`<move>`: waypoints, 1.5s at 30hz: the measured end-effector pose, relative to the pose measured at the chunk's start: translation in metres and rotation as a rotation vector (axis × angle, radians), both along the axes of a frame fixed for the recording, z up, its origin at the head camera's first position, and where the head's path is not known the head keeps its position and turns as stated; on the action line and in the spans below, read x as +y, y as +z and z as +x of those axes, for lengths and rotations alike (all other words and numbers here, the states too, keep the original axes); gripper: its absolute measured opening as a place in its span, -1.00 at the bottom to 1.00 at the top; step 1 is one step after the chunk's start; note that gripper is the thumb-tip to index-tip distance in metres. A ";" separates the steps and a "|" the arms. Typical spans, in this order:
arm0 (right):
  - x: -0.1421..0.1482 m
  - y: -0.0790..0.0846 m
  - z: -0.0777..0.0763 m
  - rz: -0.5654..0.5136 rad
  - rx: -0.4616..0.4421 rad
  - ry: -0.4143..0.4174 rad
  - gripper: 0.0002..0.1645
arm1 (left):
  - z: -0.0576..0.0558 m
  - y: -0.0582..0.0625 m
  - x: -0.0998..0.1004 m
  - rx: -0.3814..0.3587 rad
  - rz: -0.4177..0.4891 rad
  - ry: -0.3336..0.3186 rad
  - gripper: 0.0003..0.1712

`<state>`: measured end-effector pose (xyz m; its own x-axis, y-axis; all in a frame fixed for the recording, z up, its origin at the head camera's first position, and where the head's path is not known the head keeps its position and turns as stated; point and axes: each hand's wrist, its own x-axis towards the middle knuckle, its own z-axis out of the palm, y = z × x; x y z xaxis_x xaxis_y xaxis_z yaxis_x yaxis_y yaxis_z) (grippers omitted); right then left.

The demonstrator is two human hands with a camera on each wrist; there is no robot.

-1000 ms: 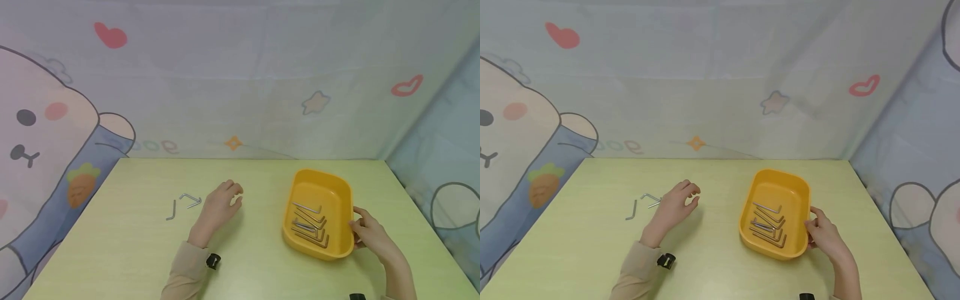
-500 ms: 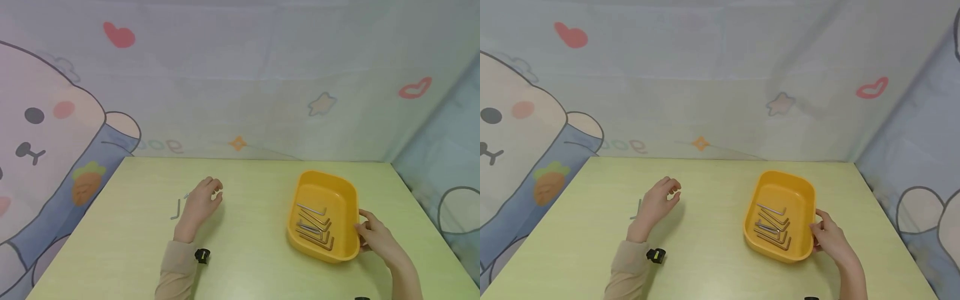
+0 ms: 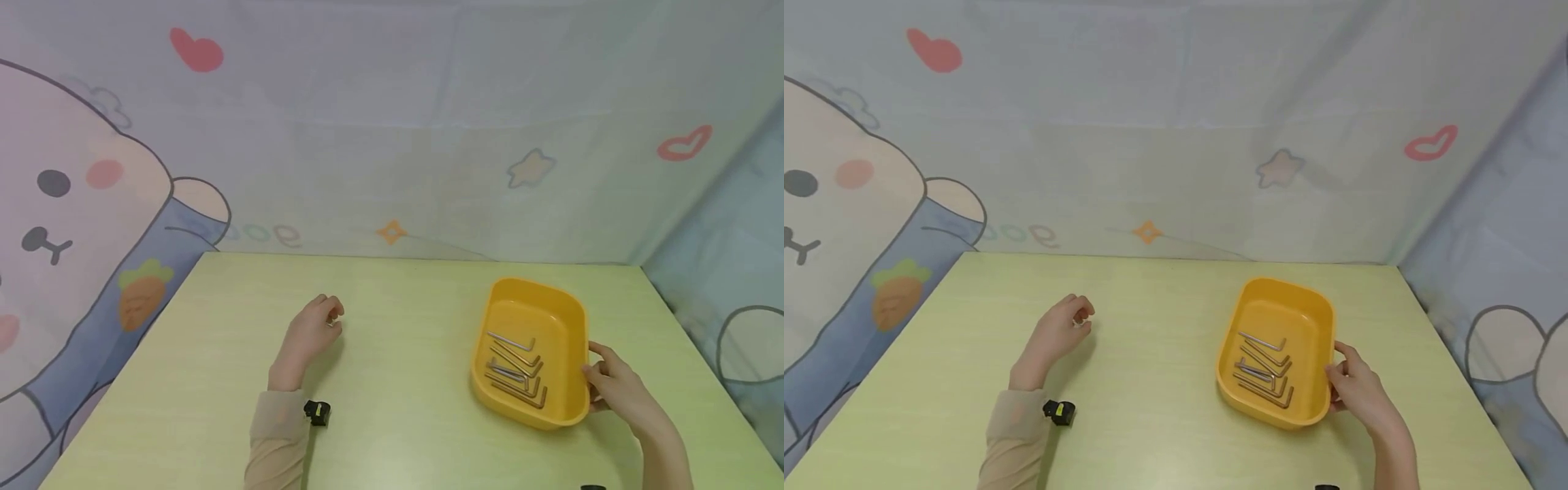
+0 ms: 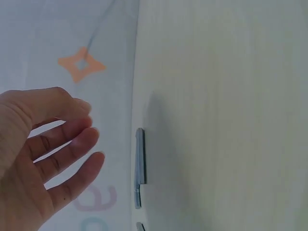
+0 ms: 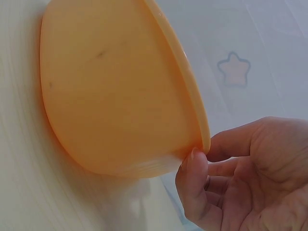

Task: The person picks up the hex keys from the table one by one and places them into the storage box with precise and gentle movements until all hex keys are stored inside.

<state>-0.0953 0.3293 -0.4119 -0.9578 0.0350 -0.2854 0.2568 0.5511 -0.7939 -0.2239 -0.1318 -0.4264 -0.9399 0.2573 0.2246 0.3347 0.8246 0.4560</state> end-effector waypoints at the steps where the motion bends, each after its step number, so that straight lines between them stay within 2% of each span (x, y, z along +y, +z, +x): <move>1: 0.000 0.000 0.000 -0.002 0.001 0.000 -0.26 | 0.000 -0.001 -0.001 -0.020 -0.001 0.002 -0.80; 5: -0.001 0.000 0.000 -0.002 0.001 -0.003 -0.26 | -0.001 -0.002 -0.005 -0.075 -0.022 0.015 -0.77; 13: 0.000 0.001 -0.002 0.001 0.001 0.002 -0.26 | -0.006 -0.004 -0.011 -0.103 -0.072 0.023 -0.80; 22: 0.000 0.001 0.000 0.007 -0.001 0.000 -0.27 | -0.013 -0.011 -0.015 -0.181 -0.056 0.025 -0.79; 30: 0.000 0.001 0.000 -0.002 -0.005 0.000 -0.27 | -0.015 -0.013 -0.013 -0.202 -0.067 0.020 -0.82; 41: -0.002 0.000 0.000 0.010 0.001 0.003 -0.27 | -0.015 -0.012 -0.014 -0.222 -0.110 0.005 -0.75; 45: -0.003 0.002 -0.001 0.018 -0.002 0.006 -0.26 | -0.014 -0.012 -0.013 -0.231 -0.089 0.003 -0.71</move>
